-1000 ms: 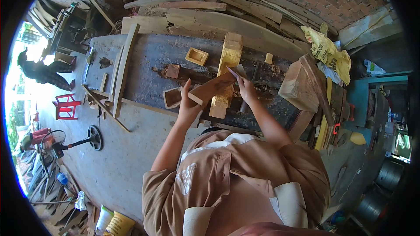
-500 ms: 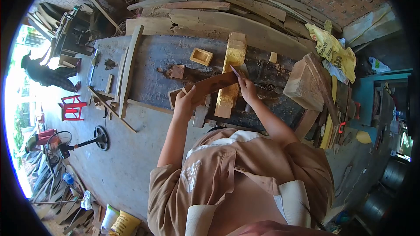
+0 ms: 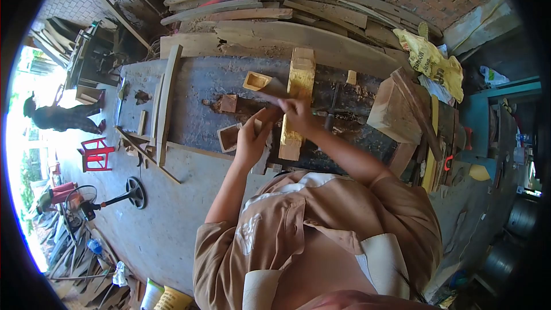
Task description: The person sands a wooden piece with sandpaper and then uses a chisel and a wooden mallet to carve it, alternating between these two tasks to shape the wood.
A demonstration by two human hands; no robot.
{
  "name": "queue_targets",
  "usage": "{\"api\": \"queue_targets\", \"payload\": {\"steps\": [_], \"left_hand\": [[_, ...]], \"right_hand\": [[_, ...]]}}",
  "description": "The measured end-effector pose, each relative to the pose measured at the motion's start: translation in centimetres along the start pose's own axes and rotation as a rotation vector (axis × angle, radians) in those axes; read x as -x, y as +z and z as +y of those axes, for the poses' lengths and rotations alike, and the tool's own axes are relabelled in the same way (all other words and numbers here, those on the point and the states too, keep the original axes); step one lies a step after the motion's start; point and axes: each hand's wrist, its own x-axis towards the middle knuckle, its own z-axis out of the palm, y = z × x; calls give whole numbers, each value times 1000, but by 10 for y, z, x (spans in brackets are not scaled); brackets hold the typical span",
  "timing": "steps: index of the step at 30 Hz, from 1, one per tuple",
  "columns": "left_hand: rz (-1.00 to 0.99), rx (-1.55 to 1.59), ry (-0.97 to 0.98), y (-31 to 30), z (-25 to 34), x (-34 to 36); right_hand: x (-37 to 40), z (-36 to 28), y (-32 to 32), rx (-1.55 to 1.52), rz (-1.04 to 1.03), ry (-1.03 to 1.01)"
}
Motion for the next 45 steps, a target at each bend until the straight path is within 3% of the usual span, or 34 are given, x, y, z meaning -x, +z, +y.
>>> {"api": "queue_targets", "payload": {"steps": [2, 3, 5, 6, 7, 9, 10, 11, 13, 17, 19, 20, 23, 24, 25, 26, 27, 29, 30, 31, 34, 35, 37, 38, 41, 43, 44, 45], "left_hand": [[-63, -125, 48, -1, -1, -2], [-62, -129, 45, 0, 2, -2], [16, -107, 133, 6, 12, 0], [8, -174, 60, 4, 19, 2], [10, -176, 60, 3, 25, 3], [-79, -326, 14, 3, 31, 8], [-84, -331, 7, 5, 29, 11], [-60, -333, 46, 10, 27, 11], [-30, -321, 85, 16, 28, 6], [-76, -284, 82, 12, 41, 5], [-100, -378, 56, 8, 38, 9], [-72, -377, 147, 7, 32, 11], [-52, -332, 95, 7, 29, 8], [-60, -335, -36, 6, 34, 5], [-63, -331, -39, 5, 32, 2], [-83, -285, -33, 3, 29, -2], [-101, -240, -27, 2, 28, -3], [-126, -354, 50, -1, 32, 4], [-103, -485, 153, 0, 29, 7], [-78, -615, 253, 1, 26, 10], [-117, -665, 180, 9, 29, 17], [-116, -706, 192, 10, 30, 15], [-88, -700, 221, 10, 29, 11], [-70, -730, 283, 10, 32, 11], [-98, -816, 379, 9, 35, 14], [-187, -936, 542, 13, 33, 19], [-292, -1034, 458, 19, 29, 25], [-261, -1002, 559, 26, 24, 28]], "right_hand": [[12, -27, 9, -327, 43, -305], [12, -24, 9, -332, 42, -303], [12, -3, 9, -209, 88, -229], [8, 14, 9, -126, 129, -59], [-2, 36, 4, -129, 128, -61], [-29, 70, -6, 57, 138, 139], [-34, 53, -12, 124, 60, 170], [-28, 32, -6, 120, 66, 171], [-5, -17, 14, -202, 69, -92], [5, -22, 4, -271, 26, -24], [-2, 18, -3, -276, 147, 69], [-12, 43, -7, -274, 144, 68], [-25, 75, -10, -68, 111, 161], [-19, 48, 0, -138, 120, 91], [-10, 20, 5, -208, 127, 24], [-1, -9, -2, -185, -10, 40], [1, -7, -1, -184, -10, 44], [4, 7, 7, -192, 188, -50], [-8, 33, -5, 24, 27, 57], [-18, 45, -13, 26, 22, 55], [-22, 43, -21, 317, 64, 39], [-13, 27, -21, 319, 69, 34], [9, -10, -19, -30, 10, 3], [14, -11, -15, -6, 18, -163], [23, 5, -20, -51, -5, -28], [17, 38, -21, 85, 63, -125], [14, 57, -24, 193, 59, -55], [11, 62, -26, 304, 51, 13]]}}
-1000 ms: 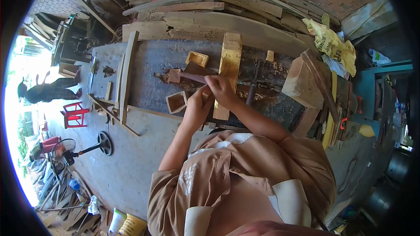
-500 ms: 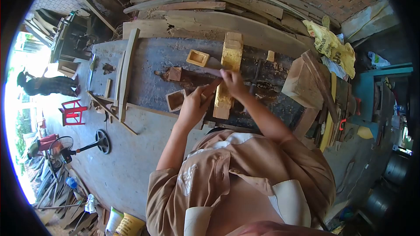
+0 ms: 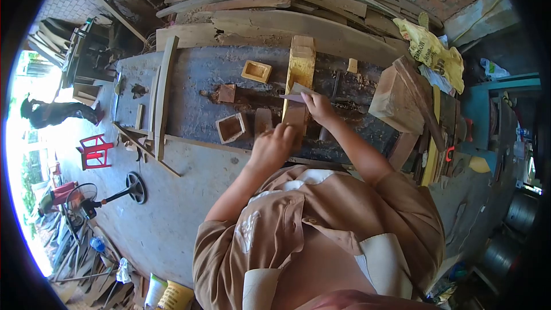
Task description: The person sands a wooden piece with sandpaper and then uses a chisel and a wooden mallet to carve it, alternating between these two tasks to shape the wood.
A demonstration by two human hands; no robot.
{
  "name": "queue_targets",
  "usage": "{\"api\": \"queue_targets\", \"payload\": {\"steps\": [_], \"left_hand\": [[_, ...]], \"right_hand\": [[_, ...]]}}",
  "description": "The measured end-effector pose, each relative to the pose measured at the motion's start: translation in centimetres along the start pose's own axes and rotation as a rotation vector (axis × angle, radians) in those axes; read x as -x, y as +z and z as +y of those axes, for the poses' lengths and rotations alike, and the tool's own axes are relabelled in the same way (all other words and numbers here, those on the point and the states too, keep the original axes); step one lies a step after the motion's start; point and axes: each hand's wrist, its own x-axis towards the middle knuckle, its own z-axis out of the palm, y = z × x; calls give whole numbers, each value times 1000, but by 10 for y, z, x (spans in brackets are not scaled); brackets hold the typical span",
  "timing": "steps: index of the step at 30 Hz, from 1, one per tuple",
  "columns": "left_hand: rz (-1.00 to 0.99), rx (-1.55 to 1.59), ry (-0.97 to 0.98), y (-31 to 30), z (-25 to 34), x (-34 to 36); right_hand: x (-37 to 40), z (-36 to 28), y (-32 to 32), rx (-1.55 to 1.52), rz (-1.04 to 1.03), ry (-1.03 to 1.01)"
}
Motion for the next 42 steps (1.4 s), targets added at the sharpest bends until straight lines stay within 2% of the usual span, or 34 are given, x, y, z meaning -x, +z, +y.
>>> {"api": "queue_targets", "payload": {"steps": [2, 4, 5, 6, 8, 9, 11, 12, 14, 16, 17, 18, 20, 21, 22, 24, 25, 27, 28, 30, 32, 33, 34, 36, 38, 39, 40, 42], "left_hand": [[-46, -11, -51, 5, -3, 3], [0, 67, -142, -6, -15, 0], [19, 84, -161, -6, -25, 3], [-3, 100, -151, -11, -30, 4], [-16, 97, -92, -13, -32, 8], [-16, 93, -86, -10, -34, 9], [103, 52, 78, -1, -36, 13], [104, 53, 79, -1, -36, 12], [62, -6, 71, -7, -38, 8], [75, -34, -30, -19, -45, 2], [58, -19, -80, -23, -47, -1], [63, -18, -79, -22, -50, -2], [93, 37, -48, -18, -57, -1], [88, 40, -51, -19, -57, -1], [86, 29, -27, -20, -57, -1], [88, 12, -5, -23, -57, -1], [72, 25, -14, -22, -54, -3], [72, 44, -46, -25, -56, -7], [74, 45, -45, -25, -62, -9], [117, 44, -65, -24, -71, -13], [110, 100, -109, -29, -68, -12], [36, 99, -204, -31, -68, -9], [-29, 95, -301, -32, -68, -8], [8, 112, -256, -30, -69, -6], [40, 133, -204, -29, -64, -9], [33, 119, -203, -31, -59, -14], [24, 104, -202, -33, -57, -17], [29, 114, -235, -37, -58, -24]], "right_hand": [[0, 8, 6, -24, 14, -1], [10, -25, -4, -133, 8, 66], [21, -61, -19, -294, 18, 1], [25, -60, -17, -299, 12, 5], [32, -54, -15, -389, -133, 9], [29, -24, -1, -291, -138, 24], [19, 10, 11, -228, -56, 42], [13, 8, 7, -165, 18, 63], [6, 3, 2, -156, 21, 39], [8, -36, -7, -248, -65, 39], [14, -46, -1, -343, -15, -61], [16, -49, 3, -340, -14, -65], [20, -49, 13, -469, -4, -294], [20, -56, -3, -381, -64, -132], [13, -38, -4, -381, -68, -130], [-8, -7, 2, -92, -30, 99], [-10, -3, 6, -92, -32, 95], [-16, -2, 12, -40, 54, -63], [-9, -37, -7, -84, -168, 80], [8, -82, -4, -414, -14, -214], [7, -70, 5, -381, 45, -240], [7, -62, 12, -349, 110, -269], [0, -48, 13, -350, 106, -273], [-19, -8, 10, -79, -6, 168], [-34, 26, 17, 63, 125, -10], [-34, 17, 14, 116, 39, 38], [-27, -8, 8, 114, 36, 37], [-11, -68, -12, -312, -29, 4]]}}
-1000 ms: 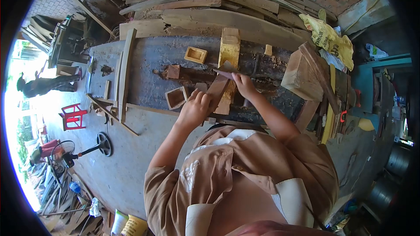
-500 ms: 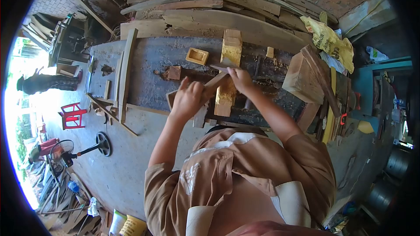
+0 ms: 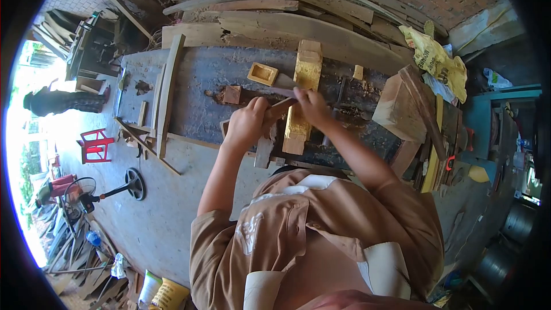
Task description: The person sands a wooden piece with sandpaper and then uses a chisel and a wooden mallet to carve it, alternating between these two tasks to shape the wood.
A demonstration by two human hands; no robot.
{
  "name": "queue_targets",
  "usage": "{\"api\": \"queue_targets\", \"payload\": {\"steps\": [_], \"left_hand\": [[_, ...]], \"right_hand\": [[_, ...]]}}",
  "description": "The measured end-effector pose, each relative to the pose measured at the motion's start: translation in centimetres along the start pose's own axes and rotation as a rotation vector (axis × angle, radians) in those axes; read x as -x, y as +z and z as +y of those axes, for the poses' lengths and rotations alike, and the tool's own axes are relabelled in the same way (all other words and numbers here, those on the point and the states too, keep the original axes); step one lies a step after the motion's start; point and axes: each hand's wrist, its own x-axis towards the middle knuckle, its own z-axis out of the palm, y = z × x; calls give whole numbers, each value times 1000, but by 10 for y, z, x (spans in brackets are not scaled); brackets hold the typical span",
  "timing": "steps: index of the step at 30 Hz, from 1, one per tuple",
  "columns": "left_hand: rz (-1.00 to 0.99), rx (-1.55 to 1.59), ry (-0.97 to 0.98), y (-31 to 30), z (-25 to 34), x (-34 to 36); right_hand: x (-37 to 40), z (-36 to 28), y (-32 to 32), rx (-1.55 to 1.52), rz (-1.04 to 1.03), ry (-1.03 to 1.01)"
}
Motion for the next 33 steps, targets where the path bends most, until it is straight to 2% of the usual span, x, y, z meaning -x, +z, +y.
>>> {"api": "queue_targets", "payload": {"steps": [1, 4, 5, 6, 8, 9, 10, 12, 13, 16, 18, 20, 22, 24, 25, 28, 31, 33], "left_hand": [[1, 15, -34, 0, 1, -2], [-40, 2, -24, 0, -1, -3], [-35, 0, -29, -2, -1, -3], [-63, -2, 14, -4, 0, -3], [-90, -7, 45, -3, 4, 1], [-30, 0, 105, 1, 6, 0], [32, 5, 171, 3, 5, -2], [58, -1, 150, 4, 2, -4], [49, -10, 121, 3, 0, -5], [15, -30, 95, 1, 2, -5], [-10, -46, 175, 2, 0, -1], [-30, -41, 146, 13, 6, 4], [-60, -39, 123, 14, 8, 6], [-7, -40, 2, 6, 7, 0], [-13, -30, -17, 3, 5, 0], [-23, -26, 3, 1, 2, 3], [-66, -52, 26, 1, 6, 13], [-41, -40, 27, 9, 5, 17]], "right_hand": [[4, -13, -2, -101, -130, 52], [6, 9, 3, -142, -16, 6], [2, 16, 1, -29, 69, 68], [-6, 39, -1, -30, 59, 60], [-18, 95, 0, 372, 96, 189], [-19, 100, 6, 354, 219, 51], [-20, 81, 6, 348, 219, 43], [-5, 0, 0, 40, 35, 43], [2, -27, 2, -76, 12, -5], [11, -24, 8, -59, 132, -65], [4, 27, 12, 3, 179, -56], [-8, 87, 13, 168, 249, 130], [-6, 55, 2, 155, 208, 84], [3, 6, 1, 119, 158, 88], [11, -11, 2, 58, 193, 33], [19, -8, 3, -26, 185, -5], [-2, 70, 7, 165, 218, 48], [-8, 73, 3, 292, 193, 86]]}}
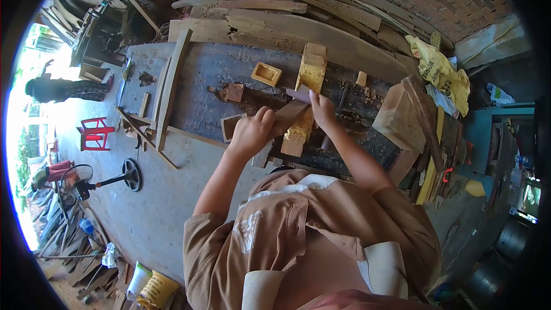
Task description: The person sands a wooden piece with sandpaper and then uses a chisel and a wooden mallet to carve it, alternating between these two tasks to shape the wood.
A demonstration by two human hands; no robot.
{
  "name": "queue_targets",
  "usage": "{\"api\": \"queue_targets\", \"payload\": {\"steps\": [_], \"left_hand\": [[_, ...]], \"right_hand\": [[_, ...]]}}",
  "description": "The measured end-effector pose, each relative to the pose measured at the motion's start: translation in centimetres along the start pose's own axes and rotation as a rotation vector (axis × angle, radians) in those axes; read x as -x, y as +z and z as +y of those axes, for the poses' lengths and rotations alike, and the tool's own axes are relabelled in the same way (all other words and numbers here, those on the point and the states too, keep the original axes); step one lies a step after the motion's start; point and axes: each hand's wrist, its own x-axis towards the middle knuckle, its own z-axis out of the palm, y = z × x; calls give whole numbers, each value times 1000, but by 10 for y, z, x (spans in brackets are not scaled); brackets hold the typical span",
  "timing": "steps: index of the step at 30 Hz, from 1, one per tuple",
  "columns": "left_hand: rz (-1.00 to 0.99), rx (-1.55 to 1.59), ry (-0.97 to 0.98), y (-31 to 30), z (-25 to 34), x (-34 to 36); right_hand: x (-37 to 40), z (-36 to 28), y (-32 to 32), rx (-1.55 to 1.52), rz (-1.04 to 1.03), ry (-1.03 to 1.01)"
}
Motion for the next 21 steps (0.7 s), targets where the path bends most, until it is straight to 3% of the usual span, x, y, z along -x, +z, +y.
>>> {"api": "queue_targets", "payload": {"steps": [2, 5, 12, 13, 15, 16, 17, 20, 21], "left_hand": [[28, 5, 10, 3, -5, -2], [157, 50, -185, 4, -19, -4], [109, 83, -138, 2, -15, 6], [71, 60, -125, 2, -10, 5], [99, 60, -142, 3, -12, 0], [120, 64, -159, 1, -13, -3], [133, 69, -178, 2, -13, -3], [102, 56, -155, 3, -19, 3], [85, 48, -128, 1, -21, 4]], "right_hand": [[9, -45, -15, -128, -15, -30], [20, -80, -9, -482, 56, -121], [-9, 4, 6, -34, 78, -5], [-5, -12, 2, -37, 75, -9], [3, -54, -14, -147, -127, -78], [17, -90, -24, -315, -162, -142], [26, -101, -18, -348, -96, -237], [23, -86, -18, -394, -28, -160], [15, -59, -12, -216, -31, -54]]}}
